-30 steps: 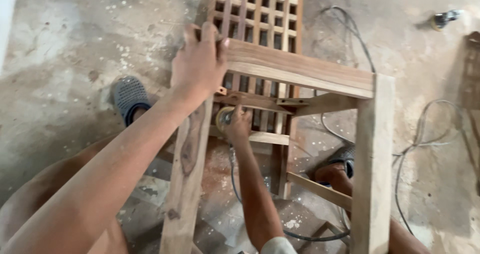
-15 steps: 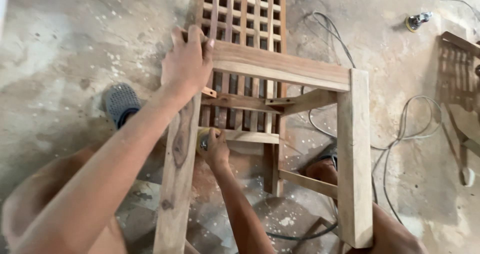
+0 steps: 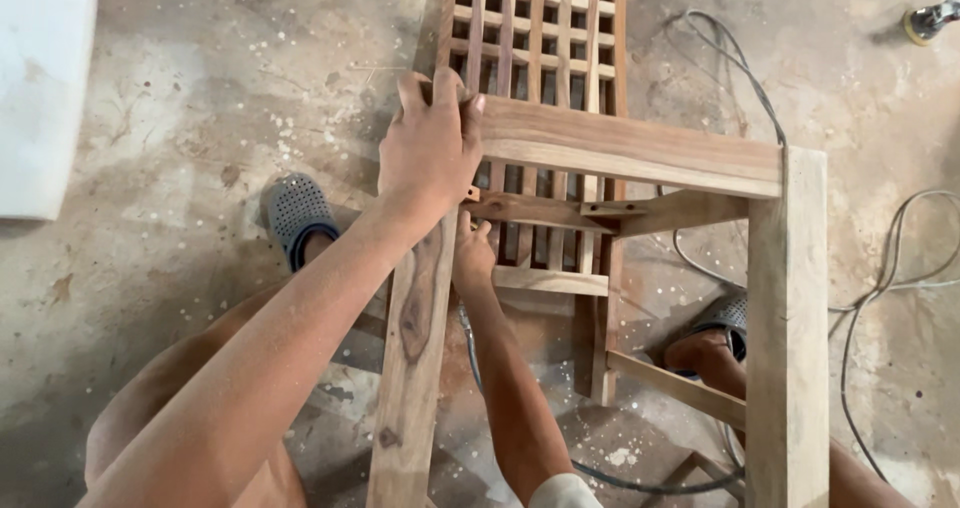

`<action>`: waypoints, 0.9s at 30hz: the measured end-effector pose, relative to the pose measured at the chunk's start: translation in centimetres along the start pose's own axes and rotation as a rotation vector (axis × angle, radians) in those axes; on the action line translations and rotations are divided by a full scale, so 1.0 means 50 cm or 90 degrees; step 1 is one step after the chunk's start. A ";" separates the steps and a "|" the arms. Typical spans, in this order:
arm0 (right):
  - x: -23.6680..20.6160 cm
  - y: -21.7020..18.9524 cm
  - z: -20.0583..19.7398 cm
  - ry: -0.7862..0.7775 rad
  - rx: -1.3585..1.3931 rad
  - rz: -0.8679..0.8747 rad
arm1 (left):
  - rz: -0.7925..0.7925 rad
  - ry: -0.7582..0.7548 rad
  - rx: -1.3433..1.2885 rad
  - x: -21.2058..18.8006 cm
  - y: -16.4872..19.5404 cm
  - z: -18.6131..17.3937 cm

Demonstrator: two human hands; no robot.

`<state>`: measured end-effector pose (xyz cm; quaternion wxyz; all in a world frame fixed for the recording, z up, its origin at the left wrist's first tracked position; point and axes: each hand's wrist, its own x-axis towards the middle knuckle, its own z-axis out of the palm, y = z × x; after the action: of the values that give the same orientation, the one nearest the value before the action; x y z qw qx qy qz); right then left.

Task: The person uses a handheld orbital sander to smooth the surfaces of a wooden chair frame. They move the sander across the legs, seat frame, and slatted backrest while holding the chair steady with the other hand.

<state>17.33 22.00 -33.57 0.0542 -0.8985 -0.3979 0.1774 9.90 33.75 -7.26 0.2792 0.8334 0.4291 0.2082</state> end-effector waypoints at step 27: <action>-0.277 0.178 0.158 -0.077 -0.077 -0.191 | 0.033 0.013 -0.008 -0.014 -0.023 0.022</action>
<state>12.09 5.46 -39.23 0.0017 -0.8182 -0.5402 0.1967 9.47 33.40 -8.94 0.2744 0.8403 0.4091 0.2263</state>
